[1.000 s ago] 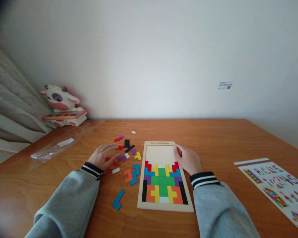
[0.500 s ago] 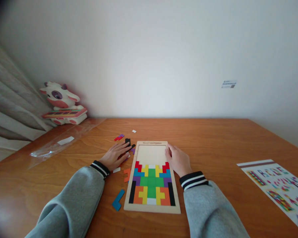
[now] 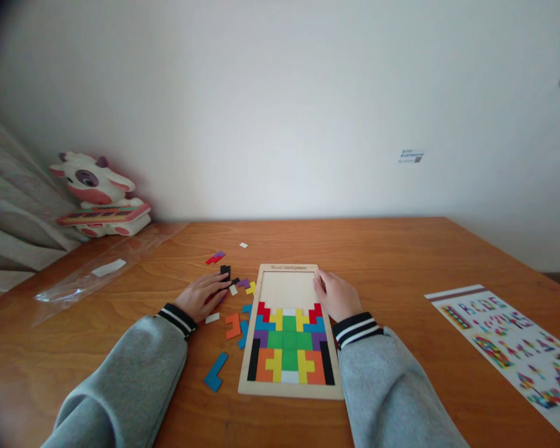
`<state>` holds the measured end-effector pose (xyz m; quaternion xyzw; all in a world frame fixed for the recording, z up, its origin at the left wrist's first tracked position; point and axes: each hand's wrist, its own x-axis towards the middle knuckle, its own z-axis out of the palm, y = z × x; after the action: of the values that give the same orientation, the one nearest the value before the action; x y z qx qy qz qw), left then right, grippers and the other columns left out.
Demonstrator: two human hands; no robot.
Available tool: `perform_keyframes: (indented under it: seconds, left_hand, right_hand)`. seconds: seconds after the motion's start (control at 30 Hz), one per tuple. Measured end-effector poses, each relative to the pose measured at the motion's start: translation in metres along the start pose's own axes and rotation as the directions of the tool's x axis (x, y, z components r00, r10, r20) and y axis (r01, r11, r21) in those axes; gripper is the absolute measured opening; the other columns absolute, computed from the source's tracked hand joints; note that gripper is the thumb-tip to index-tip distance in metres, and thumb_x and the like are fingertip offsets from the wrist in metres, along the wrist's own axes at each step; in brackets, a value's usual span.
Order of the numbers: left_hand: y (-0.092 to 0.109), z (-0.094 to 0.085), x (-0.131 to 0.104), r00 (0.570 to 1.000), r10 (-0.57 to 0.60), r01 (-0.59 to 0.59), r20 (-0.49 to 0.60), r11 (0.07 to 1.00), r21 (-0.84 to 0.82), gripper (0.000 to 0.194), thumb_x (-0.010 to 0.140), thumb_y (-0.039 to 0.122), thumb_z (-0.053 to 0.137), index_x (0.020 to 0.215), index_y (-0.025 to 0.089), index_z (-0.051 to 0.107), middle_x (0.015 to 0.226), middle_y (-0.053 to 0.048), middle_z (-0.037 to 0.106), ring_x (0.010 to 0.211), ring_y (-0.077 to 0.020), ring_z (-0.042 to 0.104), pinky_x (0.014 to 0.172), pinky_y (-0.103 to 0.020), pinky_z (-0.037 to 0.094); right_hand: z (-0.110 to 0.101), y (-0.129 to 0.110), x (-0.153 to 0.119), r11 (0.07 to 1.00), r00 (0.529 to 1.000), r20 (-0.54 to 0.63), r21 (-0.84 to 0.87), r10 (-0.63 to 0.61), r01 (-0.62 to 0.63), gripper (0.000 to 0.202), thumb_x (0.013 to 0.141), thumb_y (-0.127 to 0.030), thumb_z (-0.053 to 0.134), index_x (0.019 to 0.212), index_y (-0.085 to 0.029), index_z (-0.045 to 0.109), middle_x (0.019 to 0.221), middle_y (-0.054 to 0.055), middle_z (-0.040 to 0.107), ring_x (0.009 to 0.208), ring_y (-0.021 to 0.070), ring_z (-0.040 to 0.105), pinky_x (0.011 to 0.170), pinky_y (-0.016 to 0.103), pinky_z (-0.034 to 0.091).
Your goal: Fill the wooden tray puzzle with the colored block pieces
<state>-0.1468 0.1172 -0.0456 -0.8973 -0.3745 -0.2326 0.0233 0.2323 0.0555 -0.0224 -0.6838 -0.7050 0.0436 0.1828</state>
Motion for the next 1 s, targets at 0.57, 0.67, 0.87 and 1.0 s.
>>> perform_keyframes:
  seconds: [0.57, 0.67, 0.87, 1.0]
  left_hand:
    - [0.059, -0.013, 0.005, 0.969, 0.204, -0.178, 0.140, 0.967, -0.181, 0.042, 0.091, 0.038, 0.055, 0.131, 0.027, 0.059, 0.139, -0.009, 0.057, 0.130, -0.0283, 0.051, 0.111, -0.052, 0.040]
    - [0.052, -0.015, 0.002, 0.976, 0.178, -0.155, 0.123, 0.972, -0.177, 0.034, 0.092, 0.035, 0.053, 0.123, 0.028, 0.066, 0.135, -0.008, 0.060, 0.128, -0.0277, 0.053, 0.108, -0.051, 0.043]
    - [0.057, -0.021, 0.002, 0.985, 0.142, -0.120, 0.099, 0.973, -0.197, 0.053, 0.083, 0.050, 0.062, 0.129, 0.022, 0.059, 0.133, -0.012, 0.060, 0.125, -0.0301, 0.054, 0.106, -0.050, 0.043]
    - [0.063, -0.025, 0.005, 0.983, 0.174, -0.160, 0.066, 0.971, -0.178, 0.063, 0.076, 0.059, 0.067, 0.126, 0.021, 0.059, 0.119, -0.012, 0.067, 0.114, -0.0304, 0.059, 0.100, -0.049, 0.047]
  right_hand:
    - [0.001, 0.012, 0.003, 1.000, 1.000, 0.021, 0.028, -0.009, 0.008, 0.029, 0.098, -0.033, 0.041, 0.109, -0.020, 0.065, 0.102, 0.010, 0.073, 0.088, 0.0220, 0.068, 0.070, 0.029, 0.045]
    - [0.003, 0.012, 0.003, 0.999, 1.000, 0.019, 0.033, -0.010, 0.009, 0.032, 0.098, -0.033, 0.039, 0.112, -0.020, 0.065, 0.108, 0.012, 0.072, 0.094, 0.0234, 0.068, 0.073, 0.030, 0.047]
    - [0.006, 0.015, 0.003, 0.999, 1.000, 0.002, 0.046, -0.019, 0.019, 0.031, 0.098, -0.034, 0.040, 0.113, -0.021, 0.064, 0.106, 0.010, 0.073, 0.094, 0.0235, 0.068, 0.075, 0.031, 0.048]
    - [0.007, 0.014, 0.002, 0.999, 1.000, 0.003, 0.043, -0.012, 0.012, 0.032, 0.098, -0.035, 0.040, 0.113, -0.021, 0.064, 0.107, 0.010, 0.072, 0.093, 0.0232, 0.068, 0.074, 0.031, 0.048]
